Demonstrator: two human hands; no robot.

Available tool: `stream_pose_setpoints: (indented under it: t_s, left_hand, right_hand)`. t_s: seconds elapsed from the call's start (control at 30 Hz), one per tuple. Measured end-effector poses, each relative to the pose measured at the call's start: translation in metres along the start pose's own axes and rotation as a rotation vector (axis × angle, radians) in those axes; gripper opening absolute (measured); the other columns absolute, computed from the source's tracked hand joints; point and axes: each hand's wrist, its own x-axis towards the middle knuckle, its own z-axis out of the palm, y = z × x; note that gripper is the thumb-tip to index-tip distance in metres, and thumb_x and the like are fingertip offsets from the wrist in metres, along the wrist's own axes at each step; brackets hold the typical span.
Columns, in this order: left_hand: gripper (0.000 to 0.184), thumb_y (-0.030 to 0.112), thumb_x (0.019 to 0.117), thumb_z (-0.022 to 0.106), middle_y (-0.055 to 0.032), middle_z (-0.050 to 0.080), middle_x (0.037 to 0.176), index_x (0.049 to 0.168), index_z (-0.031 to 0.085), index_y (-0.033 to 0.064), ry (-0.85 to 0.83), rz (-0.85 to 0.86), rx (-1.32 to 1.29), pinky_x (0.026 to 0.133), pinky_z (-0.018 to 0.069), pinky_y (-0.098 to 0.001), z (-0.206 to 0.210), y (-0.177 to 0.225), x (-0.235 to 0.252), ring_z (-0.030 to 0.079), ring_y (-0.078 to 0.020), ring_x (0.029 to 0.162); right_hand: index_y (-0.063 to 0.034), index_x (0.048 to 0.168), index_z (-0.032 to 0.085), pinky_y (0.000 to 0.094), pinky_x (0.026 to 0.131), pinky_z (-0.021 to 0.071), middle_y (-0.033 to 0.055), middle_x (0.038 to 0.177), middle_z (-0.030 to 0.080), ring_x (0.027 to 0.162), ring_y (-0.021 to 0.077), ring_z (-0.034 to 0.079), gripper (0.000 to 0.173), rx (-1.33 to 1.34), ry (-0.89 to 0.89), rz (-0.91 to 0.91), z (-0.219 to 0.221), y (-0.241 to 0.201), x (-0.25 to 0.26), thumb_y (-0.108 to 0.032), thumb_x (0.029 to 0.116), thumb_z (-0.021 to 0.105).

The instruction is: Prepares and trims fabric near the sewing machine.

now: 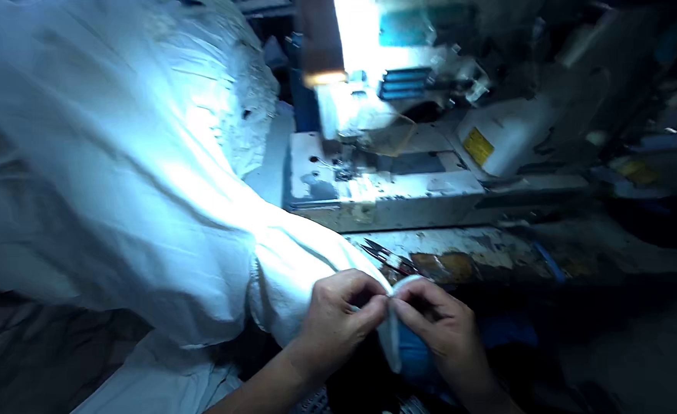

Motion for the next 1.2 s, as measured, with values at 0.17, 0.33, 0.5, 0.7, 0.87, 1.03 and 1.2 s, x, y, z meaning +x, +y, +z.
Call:
stream_pose_setpoints:
  t_s: [0.17,0.33,0.5,0.7,0.87,1.03,1.2]
  left_hand:
    - [0.014,0.004,0.0933,0.059,-0.0114,0.063,0.076,0.088,0.066,-0.0063,-0.089,-0.063,0.068,0.065,0.0506,-0.0241,-0.009,0.011,-0.002,0.061,-0.011,0.069]
    - [0.013,0.003,0.0986,0.052,-0.0045,0.064,0.081,0.096,0.062,-0.0047,-0.069,-0.24,-0.162,0.072,0.0552,-0.0247,-0.026,0.023,-0.006,0.065,-0.0061,0.074]
    - [0.021,0.015,0.0992,0.051,0.0022,0.073,0.081,0.087,0.068,0.0178,0.184,-0.201,-0.937,0.08,0.0589,-0.0259,-0.078,0.059,0.003,0.071,-0.0073,0.08]
    - [0.014,0.03,0.0848,0.079,0.0131,0.065,0.076,0.093,0.069,0.023,0.309,-0.287,-0.39,0.062,0.0538,-0.0139,-0.121,0.022,-0.058,0.062,0.0041,0.067]
    - [0.024,0.014,0.0934,0.066,0.0129,0.07,0.086,0.117,0.069,0.0177,0.27,-0.198,-0.156,0.067,0.0539,-0.0136,-0.125,0.014,-0.064,0.064,0.0039,0.073]
    - [0.017,0.033,0.0991,0.064,0.0138,0.072,0.096,0.107,0.077,0.0257,0.156,0.085,-0.222,0.077,0.0511,-0.0124,-0.141,0.017,-0.069,0.064,0.005,0.086]
    - [0.016,0.025,0.0984,0.066,0.0125,0.065,0.087,0.11,0.076,0.0212,0.18,0.109,0.26,0.068,0.0435,-0.0055,-0.131,0.032,-0.076,0.055,0.0101,0.077]
  right_hand:
    - [-0.0223,0.101,0.056,0.0129,0.064,0.0527,-0.0193,0.083,0.065,0.07,-0.0077,0.06,0.024,0.289,-0.04,0.25,0.002,-0.004,0.007,0.0,0.0968,0.049]
    - [-0.0118,0.122,0.042,0.0185,0.075,0.0604,-0.0155,0.096,0.068,0.078,-0.0028,0.068,0.051,0.324,-0.128,0.203,0.017,-0.021,0.013,0.012,0.0855,0.068]
    - [0.0126,0.113,0.057,0.0167,0.067,0.0532,0.0009,0.089,0.064,0.071,-0.0038,0.059,0.034,-0.091,-0.13,0.137,0.016,0.001,0.016,0.009,0.0801,0.062]
    - [-0.0125,0.099,0.076,0.036,0.088,0.0621,0.0061,0.096,0.077,0.092,0.0158,0.075,0.017,0.992,-0.169,0.692,0.016,-0.009,0.033,-0.026,0.0958,0.067]
    - [-0.0156,0.089,0.076,0.0251,0.074,0.0622,0.0007,0.083,0.075,0.077,0.0061,0.073,0.013,0.89,-0.248,0.592,0.033,-0.012,0.038,-0.023,0.096,0.068]
    - [-0.0166,0.11,0.07,0.0147,0.07,0.0565,-0.0065,0.095,0.071,0.077,-0.0022,0.066,0.017,0.595,-0.298,0.263,0.018,-0.007,0.035,-0.016,0.0931,0.073]
    - [-0.0149,0.118,0.07,0.0129,0.081,0.0556,-0.0088,0.105,0.072,0.091,-0.004,0.066,0.022,0.186,-0.4,-0.025,0.011,-0.006,0.026,-0.016,0.096,0.07]
